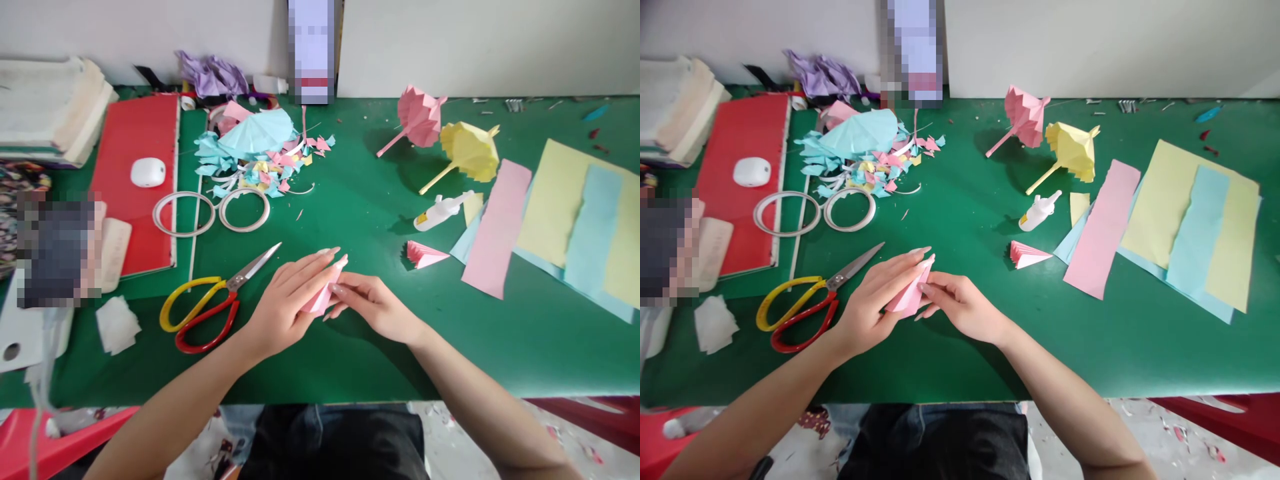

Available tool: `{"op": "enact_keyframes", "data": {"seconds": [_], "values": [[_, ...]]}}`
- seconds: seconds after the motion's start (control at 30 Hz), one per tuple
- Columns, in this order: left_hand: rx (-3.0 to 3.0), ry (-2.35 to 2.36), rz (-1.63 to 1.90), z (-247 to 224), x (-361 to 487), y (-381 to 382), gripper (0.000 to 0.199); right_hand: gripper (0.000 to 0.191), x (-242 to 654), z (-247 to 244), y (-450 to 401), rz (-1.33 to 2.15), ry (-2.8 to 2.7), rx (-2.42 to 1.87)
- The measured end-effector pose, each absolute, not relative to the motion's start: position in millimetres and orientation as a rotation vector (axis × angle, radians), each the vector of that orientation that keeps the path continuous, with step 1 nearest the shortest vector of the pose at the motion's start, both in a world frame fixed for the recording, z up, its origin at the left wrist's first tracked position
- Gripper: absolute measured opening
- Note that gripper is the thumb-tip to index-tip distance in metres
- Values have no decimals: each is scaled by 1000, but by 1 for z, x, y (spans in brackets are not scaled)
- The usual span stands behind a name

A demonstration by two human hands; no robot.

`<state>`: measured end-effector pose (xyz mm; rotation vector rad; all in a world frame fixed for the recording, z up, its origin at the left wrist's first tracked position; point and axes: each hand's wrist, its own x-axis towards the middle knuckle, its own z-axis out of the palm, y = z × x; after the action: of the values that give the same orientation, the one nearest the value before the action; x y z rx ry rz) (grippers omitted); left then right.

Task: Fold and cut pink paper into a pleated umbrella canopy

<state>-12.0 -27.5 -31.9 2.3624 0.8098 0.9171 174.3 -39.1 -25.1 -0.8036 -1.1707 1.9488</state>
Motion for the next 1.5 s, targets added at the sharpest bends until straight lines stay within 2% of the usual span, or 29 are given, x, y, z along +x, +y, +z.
{"op": "enact_keyframes", "data": {"seconds": [0.5, 0.8, 0.97, 1.23, 1.3, 1.43, 1.5], "values": [[2609, 825, 634, -25, -16, -23, 60, 27, 175, -24, -40, 2000, -1062, -795], [2610, 805, 600, -27, -15, -22, 64, 24, 179, -19, -40, 2076, -978, -754], [2622, 827, 540, -25, -13, -23, 66, 29, 170, -22, -45, 2019, -920, -822], [2113, 698, 438, -23, -15, -25, 85, 25, 170, -26, -46, 1923, -961, -989], [1969, 770, 528, -23, -18, -21, 77, 28, 171, -25, -45, 1936, -990, -1018], [1943, 1021, 704, -22, -20, -15, 33, 27, 171, -22, -46, 1954, -1123, -1047], [1959, 1058, 681, -21, -18, -15, 17, 25, 170, -22, -48, 1931, -1225, -1098]]}}
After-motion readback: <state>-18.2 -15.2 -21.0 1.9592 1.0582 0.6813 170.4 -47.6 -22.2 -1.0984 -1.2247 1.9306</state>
